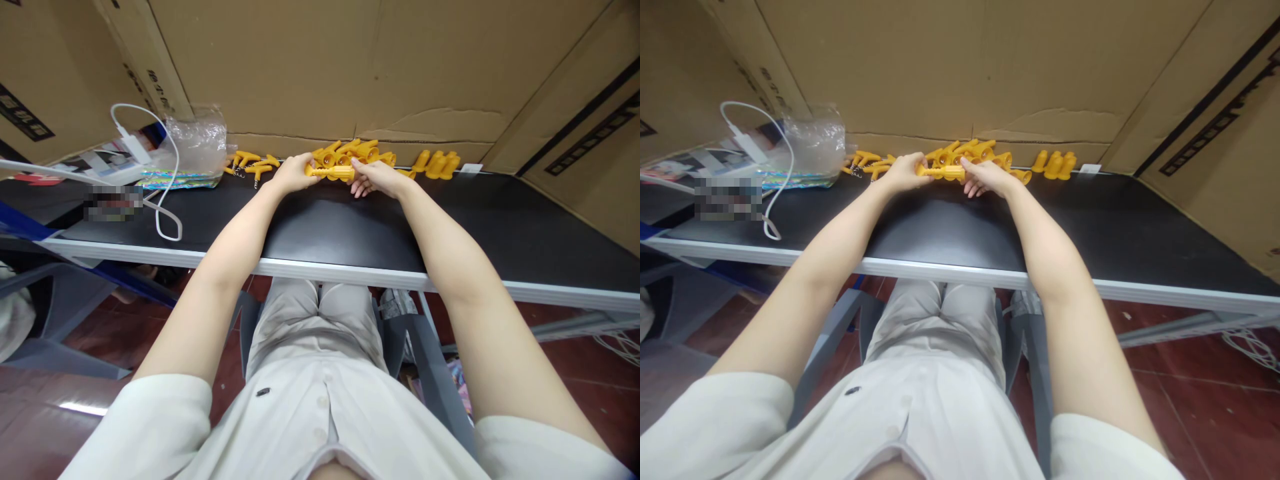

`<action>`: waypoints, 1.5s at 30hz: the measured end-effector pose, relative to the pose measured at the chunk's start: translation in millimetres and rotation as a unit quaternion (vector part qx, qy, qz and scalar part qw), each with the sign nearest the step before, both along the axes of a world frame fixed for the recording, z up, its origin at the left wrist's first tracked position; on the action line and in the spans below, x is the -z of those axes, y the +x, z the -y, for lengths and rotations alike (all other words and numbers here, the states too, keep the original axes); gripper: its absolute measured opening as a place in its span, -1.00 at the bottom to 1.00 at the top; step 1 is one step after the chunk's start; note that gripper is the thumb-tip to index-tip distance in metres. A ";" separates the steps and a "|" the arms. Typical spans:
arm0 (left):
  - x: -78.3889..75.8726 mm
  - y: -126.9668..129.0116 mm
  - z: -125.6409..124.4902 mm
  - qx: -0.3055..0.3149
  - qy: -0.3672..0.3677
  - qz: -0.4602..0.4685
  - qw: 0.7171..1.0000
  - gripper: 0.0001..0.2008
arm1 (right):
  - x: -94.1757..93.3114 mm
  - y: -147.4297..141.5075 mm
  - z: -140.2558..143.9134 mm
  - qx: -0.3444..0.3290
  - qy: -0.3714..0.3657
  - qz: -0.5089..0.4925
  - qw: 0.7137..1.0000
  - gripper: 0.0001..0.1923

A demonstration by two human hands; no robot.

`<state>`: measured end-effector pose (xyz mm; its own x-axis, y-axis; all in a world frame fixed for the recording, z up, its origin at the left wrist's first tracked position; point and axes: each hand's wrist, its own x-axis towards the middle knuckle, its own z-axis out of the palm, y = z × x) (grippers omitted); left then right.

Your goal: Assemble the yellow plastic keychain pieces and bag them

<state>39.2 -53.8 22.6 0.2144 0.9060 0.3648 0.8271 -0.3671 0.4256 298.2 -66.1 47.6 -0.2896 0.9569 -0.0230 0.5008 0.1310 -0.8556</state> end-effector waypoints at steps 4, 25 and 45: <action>0.9 -0.6 -0.3 0.001 0.006 0.002 1.000 -0.62 | 0.7 -1.5 -1.4 0.004 0.002 0.011 1.000 -0.18; -6.8 6.3 12.8 -0.012 -0.015 -0.008 1.000 -0.69 | -1.9 8.7 -1.9 -0.016 0.011 -0.023 1.000 -0.55; -11.1 10.1 20.0 -0.021 0.003 -0.054 0.998 -0.65 | -0.7 -14.9 3.8 0.017 0.119 -0.036 0.992 -0.56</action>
<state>49.4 -73.8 33.7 0.2158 0.9128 0.3467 0.8828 -0.3341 0.3303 283.2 -69.8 48.3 -0.2493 0.9423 0.2236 0.4464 0.3167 -0.8369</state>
